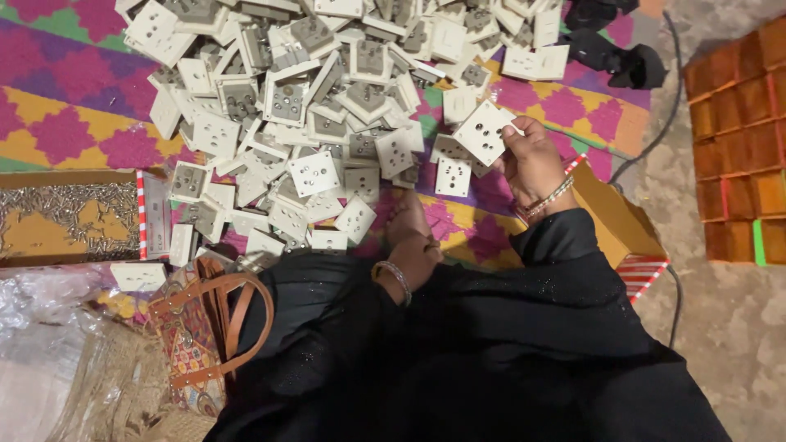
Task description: The person sits on a mat and assembles white electrical switch plates by hand. They pick up plates from a large pile, insert metal screws into the holes, and place the assembled units into a nearby cardboard box.
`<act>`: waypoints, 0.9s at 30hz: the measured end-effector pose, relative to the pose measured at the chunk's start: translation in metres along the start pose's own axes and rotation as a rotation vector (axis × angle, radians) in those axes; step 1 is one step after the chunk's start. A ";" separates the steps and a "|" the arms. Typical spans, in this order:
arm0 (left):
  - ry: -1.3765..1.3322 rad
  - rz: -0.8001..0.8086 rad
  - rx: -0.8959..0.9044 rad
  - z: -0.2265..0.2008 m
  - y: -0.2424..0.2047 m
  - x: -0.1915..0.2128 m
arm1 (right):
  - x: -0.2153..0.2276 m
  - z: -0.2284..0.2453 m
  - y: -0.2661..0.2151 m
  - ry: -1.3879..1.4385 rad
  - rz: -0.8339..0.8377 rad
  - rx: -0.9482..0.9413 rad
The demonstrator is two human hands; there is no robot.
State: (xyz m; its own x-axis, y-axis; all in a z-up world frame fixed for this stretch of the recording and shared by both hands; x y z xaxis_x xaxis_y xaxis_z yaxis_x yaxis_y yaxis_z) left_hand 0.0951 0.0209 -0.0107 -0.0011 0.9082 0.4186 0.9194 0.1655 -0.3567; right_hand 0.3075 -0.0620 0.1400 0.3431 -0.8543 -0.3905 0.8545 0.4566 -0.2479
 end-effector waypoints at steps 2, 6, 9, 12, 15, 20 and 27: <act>0.015 -0.062 -0.048 0.002 0.004 0.001 | -0.003 0.011 -0.015 -0.059 -0.021 0.013; 0.075 -0.120 -0.096 0.009 0.011 -0.002 | -0.002 0.027 -0.038 -0.078 0.003 0.074; 0.065 -0.109 -0.119 0.009 0.018 -0.001 | 0.025 0.017 -0.051 -0.194 -0.080 0.070; 0.031 -0.146 -0.163 0.006 0.014 0.003 | 0.073 -0.037 -0.072 -0.300 -0.188 -0.057; 0.116 -0.197 -0.103 0.007 0.015 0.010 | 0.124 -0.109 -0.093 -0.355 -0.247 -0.178; 0.022 -0.202 -0.072 0.007 0.008 0.011 | 0.177 -0.184 -0.110 -0.428 -0.253 -0.225; 0.097 -0.180 -0.022 0.010 0.005 0.012 | 0.119 -0.125 -0.120 -1.272 -0.084 -0.013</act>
State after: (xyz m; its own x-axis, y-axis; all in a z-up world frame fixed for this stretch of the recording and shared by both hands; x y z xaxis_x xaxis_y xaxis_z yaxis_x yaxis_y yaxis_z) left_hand 0.0959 0.0368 -0.0159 -0.1290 0.8231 0.5530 0.9161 0.3124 -0.2514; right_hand 0.1968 -0.1878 0.0121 0.4251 -0.5120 0.7464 0.8902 0.3859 -0.2423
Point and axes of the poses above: each hand's wrist, its own y-axis towards the middle knuckle, its own x-axis out of the back of the hand, z = x × y, the point moved 10 cm from there along y, towards the middle knuckle, and after that the axes turned 9 degrees about y, right-handed, at the moved point
